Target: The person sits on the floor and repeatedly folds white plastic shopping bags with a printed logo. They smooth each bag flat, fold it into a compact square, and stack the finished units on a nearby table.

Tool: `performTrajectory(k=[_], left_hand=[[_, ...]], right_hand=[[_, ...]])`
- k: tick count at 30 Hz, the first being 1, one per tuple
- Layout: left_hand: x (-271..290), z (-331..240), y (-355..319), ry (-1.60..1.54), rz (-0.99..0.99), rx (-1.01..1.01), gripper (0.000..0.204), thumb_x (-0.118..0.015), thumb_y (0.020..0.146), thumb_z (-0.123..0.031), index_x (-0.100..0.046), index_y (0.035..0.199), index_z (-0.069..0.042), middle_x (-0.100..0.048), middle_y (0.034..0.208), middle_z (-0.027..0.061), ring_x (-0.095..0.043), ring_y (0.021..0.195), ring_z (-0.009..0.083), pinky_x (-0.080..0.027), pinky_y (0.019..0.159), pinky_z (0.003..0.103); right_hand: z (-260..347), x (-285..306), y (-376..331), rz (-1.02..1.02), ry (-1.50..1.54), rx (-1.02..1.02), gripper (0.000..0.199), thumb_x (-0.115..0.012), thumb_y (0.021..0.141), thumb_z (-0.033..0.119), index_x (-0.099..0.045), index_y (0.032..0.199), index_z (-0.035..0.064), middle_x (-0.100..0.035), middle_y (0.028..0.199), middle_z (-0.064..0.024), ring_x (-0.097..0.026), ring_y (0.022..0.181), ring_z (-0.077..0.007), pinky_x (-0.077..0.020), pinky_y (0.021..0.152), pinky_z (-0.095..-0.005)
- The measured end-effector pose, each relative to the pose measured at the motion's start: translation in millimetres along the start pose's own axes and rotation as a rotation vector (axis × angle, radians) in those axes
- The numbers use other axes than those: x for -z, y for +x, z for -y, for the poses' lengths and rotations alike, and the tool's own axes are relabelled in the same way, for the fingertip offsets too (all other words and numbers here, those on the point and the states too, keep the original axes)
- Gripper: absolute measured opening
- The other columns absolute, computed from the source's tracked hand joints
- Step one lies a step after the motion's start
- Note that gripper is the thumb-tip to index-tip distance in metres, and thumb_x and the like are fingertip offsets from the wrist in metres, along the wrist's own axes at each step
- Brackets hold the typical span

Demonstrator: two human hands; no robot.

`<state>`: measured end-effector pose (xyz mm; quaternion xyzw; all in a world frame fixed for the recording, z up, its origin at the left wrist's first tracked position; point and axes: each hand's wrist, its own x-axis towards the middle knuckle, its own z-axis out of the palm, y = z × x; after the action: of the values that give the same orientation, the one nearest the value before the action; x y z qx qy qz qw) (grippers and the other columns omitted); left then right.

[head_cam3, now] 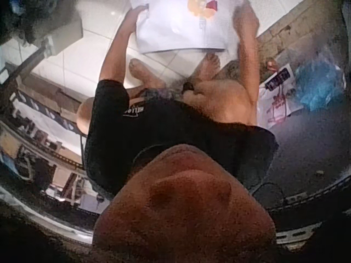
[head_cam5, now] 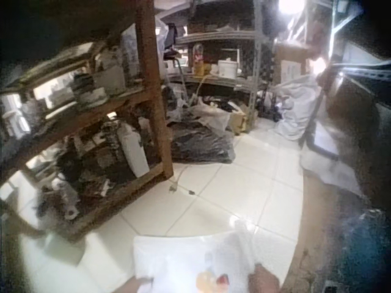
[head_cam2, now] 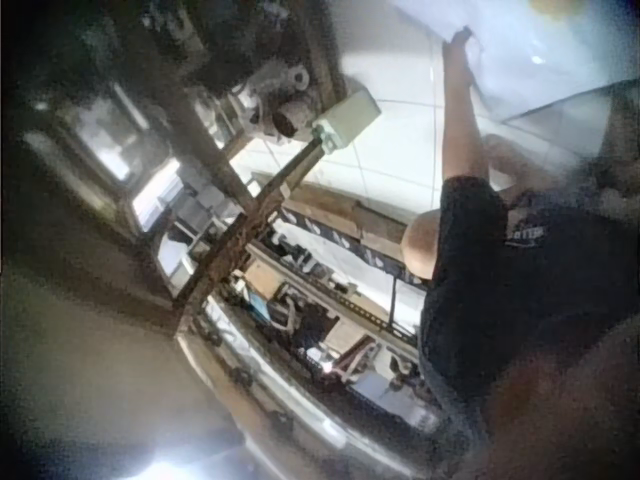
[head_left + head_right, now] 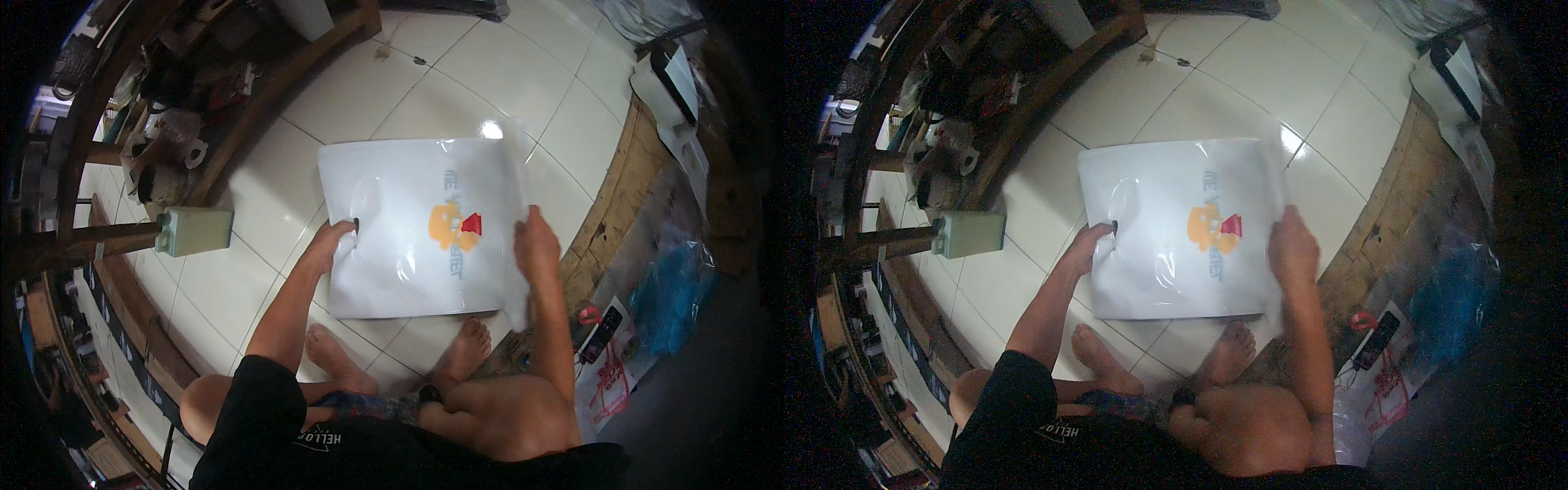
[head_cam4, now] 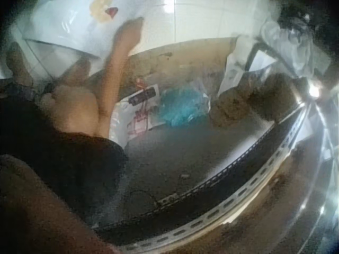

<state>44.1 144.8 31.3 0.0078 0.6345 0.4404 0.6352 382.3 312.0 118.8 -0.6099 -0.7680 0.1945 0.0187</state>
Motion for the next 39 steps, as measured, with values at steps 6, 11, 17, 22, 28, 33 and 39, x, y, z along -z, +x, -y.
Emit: performTrajectory(k=[6,11,17,22,28,33,39], left_hand=[[-2,-5,-6,0.009,0.065,0.032,0.049,-0.06,0.089,-0.022,-0.051,0.129,0.005,-0.063,0.113,0.0173,-0.066,0.1,0.0283,-0.056,0.089,0.044],[-8,-17,-17,0.199,0.086,-0.021,0.051,-0.061,0.088,-0.021,-0.048,0.131,0.003,-0.062,0.114,0.016,-0.066,0.101,0.0277,-0.055,0.089,0.043],[-17,-8,-19,0.093,0.043,-0.106,0.041,-0.059,0.087,-0.021,-0.052,0.121,0.001,-0.061,0.107,0.0125,-0.063,0.095,0.0237,-0.056,0.084,0.039],[-31,1,-16,-0.043,0.036,-0.181,0.03,-0.054,0.089,-0.017,-0.053,0.114,0.0,-0.061,0.102,0.0127,-0.065,0.086,0.0229,-0.056,0.077,0.038],[-38,-3,-24,-0.107,0.124,-0.141,0.029,-0.053,0.089,-0.01,-0.05,0.116,0.001,-0.061,0.095,0.0121,-0.064,0.082,0.0223,-0.056,0.073,0.038],[-59,-9,-30,-0.1,0.11,-0.174,0.028,-0.056,0.089,-0.008,-0.051,0.115,0.002,-0.061,0.095,0.0115,-0.064,0.082,0.0219,-0.056,0.074,0.036],[-80,-19,-39,-0.035,0.02,-0.218,0.027,-0.056,0.087,-0.004,-0.053,0.114,0.002,-0.062,0.092,0.0101,-0.064,0.082,0.0206,-0.055,0.073,0.034]], right_hand=[[64,-71,-37,0.154,-0.242,0.386,0.054,-0.064,0.09,0.037,-0.053,0.129,0.0,-0.063,0.109,-0.02,-0.06,0.101,-0.0385,-0.0508,0.082,-0.0509],[21,-63,-5,-0.086,0.016,0.24,0.061,-0.063,0.091,0.036,-0.047,0.137,-0.0007,-0.058,0.123,-0.0243,-0.053,0.117,-0.0389,-0.0416,0.098,-0.0522],[-38,-87,17,-0.015,0.237,0.232,0.072,-0.058,0.096,0.03,-0.026,0.152,-0.0012,-0.03,0.152,-0.0288,-0.03,0.14,-0.0469,-0.0263,0.116,-0.0523],[-36,-85,14,0.07,0.389,0.188,0.073,-0.059,0.095,0.023,-0.022,0.155,0.0061,-0.034,0.147,-0.0332,-0.035,0.138,-0.0434,-0.0305,0.114,-0.0478],[-27,-49,34,0.388,0.92,-0.295,0.075,-0.073,0.084,0.016,-0.035,0.147,-0.0004,-0.058,0.124,-0.0263,-0.064,0.107,-0.0306,-0.0536,0.09,-0.0413],[-21,-56,30,0.4,1.167,-0.329,0.059,-0.077,0.081,0.016,-0.051,0.129,-0.0051,-0.065,0.114,-0.0208,-0.068,0.096,-0.027,-0.0555,0.084,-0.0392],[-26,-62,31,0.353,1.089,-0.26,0.051,-0.075,0.081,0.013,-0.054,0.123,-0.0048,-0.066,0.112,-0.017,-0.066,0.096,-0.0242,-0.0544,0.083,-0.0362]])
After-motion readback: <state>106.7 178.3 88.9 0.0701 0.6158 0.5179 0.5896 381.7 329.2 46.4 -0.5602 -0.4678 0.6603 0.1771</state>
